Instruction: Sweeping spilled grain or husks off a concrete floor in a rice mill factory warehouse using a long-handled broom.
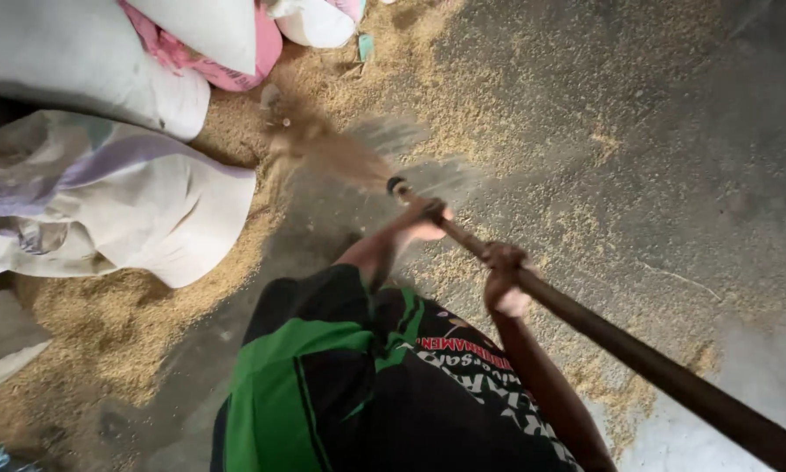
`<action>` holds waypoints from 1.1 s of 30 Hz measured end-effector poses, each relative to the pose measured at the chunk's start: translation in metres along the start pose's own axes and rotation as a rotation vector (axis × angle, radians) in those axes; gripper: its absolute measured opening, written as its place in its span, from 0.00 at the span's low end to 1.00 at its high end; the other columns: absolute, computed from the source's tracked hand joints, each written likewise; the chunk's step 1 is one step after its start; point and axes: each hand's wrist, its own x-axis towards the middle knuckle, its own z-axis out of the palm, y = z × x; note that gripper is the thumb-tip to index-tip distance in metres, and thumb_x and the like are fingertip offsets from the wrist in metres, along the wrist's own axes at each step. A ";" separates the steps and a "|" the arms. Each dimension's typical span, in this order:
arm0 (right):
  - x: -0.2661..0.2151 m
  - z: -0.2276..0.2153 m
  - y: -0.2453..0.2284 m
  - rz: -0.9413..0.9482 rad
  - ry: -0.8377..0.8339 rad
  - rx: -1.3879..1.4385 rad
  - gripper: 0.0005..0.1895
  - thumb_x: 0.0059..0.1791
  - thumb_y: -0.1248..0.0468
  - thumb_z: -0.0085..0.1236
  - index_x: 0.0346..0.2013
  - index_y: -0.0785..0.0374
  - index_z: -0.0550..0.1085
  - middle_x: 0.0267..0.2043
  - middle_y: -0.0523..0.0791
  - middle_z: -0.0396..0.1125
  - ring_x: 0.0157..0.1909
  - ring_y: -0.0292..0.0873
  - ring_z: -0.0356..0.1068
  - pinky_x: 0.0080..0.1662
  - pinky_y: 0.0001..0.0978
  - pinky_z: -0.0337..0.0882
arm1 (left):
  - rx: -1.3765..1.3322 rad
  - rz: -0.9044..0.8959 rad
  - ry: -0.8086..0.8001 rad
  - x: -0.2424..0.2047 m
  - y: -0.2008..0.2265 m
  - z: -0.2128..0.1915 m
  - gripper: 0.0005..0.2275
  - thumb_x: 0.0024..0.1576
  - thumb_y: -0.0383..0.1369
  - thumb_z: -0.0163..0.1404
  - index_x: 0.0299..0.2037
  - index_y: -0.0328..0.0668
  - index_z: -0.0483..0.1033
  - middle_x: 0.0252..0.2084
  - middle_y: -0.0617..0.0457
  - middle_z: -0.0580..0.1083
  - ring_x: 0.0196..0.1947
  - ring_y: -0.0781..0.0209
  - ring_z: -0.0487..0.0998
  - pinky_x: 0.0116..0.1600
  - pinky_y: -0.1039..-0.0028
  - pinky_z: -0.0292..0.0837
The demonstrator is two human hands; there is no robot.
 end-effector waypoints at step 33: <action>0.045 -0.204 -0.088 0.021 -0.224 -0.153 0.09 0.59 0.63 0.49 0.37 0.63 0.71 0.24 0.43 0.68 0.27 0.42 0.71 0.34 0.40 0.73 | -0.408 -0.229 -0.208 0.108 0.212 0.082 0.09 0.56 0.41 0.52 0.30 0.47 0.79 0.30 0.48 0.78 0.33 0.57 0.77 0.39 0.64 0.70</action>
